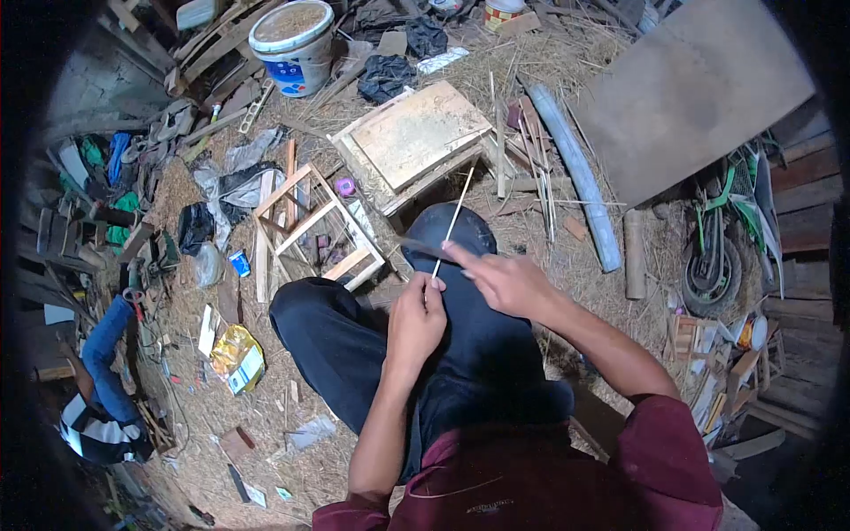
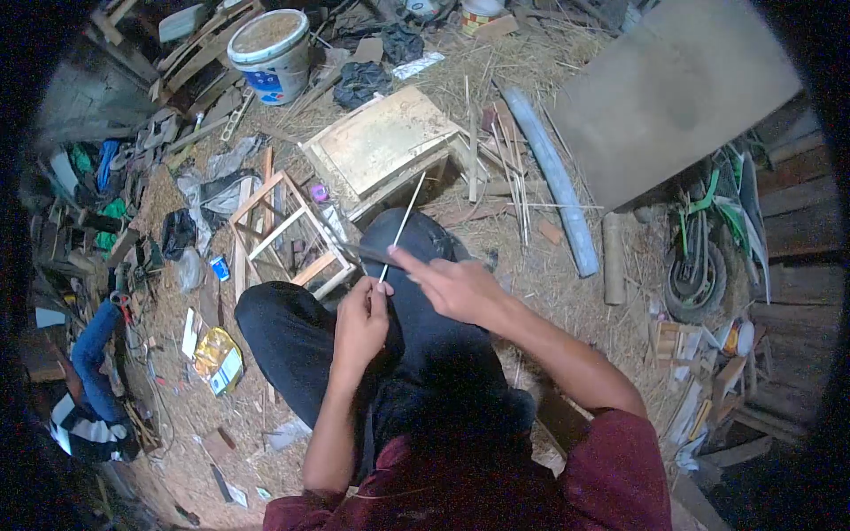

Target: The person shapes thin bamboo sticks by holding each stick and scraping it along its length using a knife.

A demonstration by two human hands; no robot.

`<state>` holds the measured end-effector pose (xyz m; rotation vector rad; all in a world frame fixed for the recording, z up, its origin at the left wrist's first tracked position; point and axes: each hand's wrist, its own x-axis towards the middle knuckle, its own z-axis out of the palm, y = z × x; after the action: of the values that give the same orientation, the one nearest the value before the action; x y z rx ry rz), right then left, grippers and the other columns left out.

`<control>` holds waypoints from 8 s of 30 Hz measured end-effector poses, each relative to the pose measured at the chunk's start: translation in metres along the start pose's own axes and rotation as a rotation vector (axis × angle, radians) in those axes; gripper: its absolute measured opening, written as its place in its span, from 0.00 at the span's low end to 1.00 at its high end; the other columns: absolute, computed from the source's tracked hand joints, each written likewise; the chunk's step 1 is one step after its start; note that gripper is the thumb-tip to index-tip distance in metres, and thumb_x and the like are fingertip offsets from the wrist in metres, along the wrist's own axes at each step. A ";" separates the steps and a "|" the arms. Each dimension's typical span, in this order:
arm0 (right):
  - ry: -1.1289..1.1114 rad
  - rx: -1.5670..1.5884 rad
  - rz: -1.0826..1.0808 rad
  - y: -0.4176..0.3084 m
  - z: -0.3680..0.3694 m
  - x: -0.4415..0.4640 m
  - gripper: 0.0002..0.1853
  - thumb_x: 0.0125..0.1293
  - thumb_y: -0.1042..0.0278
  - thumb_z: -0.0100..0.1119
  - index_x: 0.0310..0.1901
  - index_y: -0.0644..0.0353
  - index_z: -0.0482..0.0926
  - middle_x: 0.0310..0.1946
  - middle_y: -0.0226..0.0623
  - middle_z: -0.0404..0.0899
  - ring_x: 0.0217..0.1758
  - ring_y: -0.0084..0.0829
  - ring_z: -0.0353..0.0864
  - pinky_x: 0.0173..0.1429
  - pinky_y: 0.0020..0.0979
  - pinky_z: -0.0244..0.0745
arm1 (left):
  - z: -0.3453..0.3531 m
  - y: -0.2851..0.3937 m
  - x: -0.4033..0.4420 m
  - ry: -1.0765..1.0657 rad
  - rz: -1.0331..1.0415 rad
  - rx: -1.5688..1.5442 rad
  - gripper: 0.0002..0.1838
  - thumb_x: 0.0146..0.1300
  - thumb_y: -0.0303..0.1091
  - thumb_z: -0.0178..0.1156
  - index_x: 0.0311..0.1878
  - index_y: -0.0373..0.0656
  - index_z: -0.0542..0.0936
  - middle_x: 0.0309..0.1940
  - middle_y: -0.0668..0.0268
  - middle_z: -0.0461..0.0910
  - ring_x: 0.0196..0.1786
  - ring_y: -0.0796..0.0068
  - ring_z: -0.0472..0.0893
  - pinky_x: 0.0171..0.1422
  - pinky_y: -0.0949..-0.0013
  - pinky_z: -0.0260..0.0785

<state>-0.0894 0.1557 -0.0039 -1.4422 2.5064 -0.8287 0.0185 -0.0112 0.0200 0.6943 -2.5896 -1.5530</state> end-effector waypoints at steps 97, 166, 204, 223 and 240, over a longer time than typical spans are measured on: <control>0.231 1.014 0.703 -0.009 -0.031 0.046 0.17 0.71 0.52 0.59 0.42 0.60 0.77 0.21 0.22 0.71 0.21 0.15 0.68 0.24 0.22 0.63 | -0.021 -0.015 -0.085 -0.155 -0.327 -0.824 0.13 0.77 0.38 0.47 0.39 0.40 0.75 0.14 0.79 0.60 0.16 0.89 0.56 0.21 0.77 0.47; -0.104 0.090 0.184 0.011 -0.025 0.015 0.29 0.70 0.69 0.51 0.72 0.41 0.63 0.24 0.54 0.78 0.25 0.53 0.79 0.33 0.46 0.74 | -0.026 -0.046 -0.071 -0.485 -0.672 -1.253 0.12 0.76 0.38 0.47 0.36 0.43 0.72 0.12 0.79 0.57 0.08 0.88 0.53 0.11 0.79 0.42; -0.284 -0.004 0.014 -0.008 -0.027 0.017 0.30 0.69 0.63 0.54 0.72 0.30 0.63 0.21 0.44 0.78 0.22 0.47 0.80 0.28 0.44 0.77 | 0.010 -0.022 0.006 -0.358 -0.446 -0.920 0.15 0.78 0.42 0.44 0.37 0.44 0.72 0.14 0.79 0.56 0.14 0.87 0.53 0.17 0.75 0.42; 0.019 0.184 -0.013 -0.008 -0.027 0.008 0.28 0.69 0.67 0.52 0.70 0.38 0.67 0.32 0.47 0.83 0.25 0.49 0.81 0.32 0.46 0.77 | 0.011 -0.027 -0.017 -0.197 -0.218 -0.588 0.16 0.77 0.41 0.47 0.37 0.41 0.76 0.18 0.75 0.64 0.20 0.85 0.61 0.25 0.76 0.53; -0.057 0.079 0.194 -0.010 -0.025 0.003 0.30 0.70 0.65 0.52 0.72 0.36 0.62 0.26 0.51 0.80 0.25 0.51 0.81 0.30 0.48 0.76 | 0.000 -0.046 -0.076 -0.095 -0.147 -0.369 0.14 0.76 0.37 0.48 0.36 0.38 0.75 0.23 0.74 0.67 0.29 0.83 0.64 0.34 0.74 0.58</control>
<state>-0.0927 0.1589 0.0234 -1.1593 2.4907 -0.8281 0.1032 0.0001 -0.0048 0.8010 -2.2542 -2.0781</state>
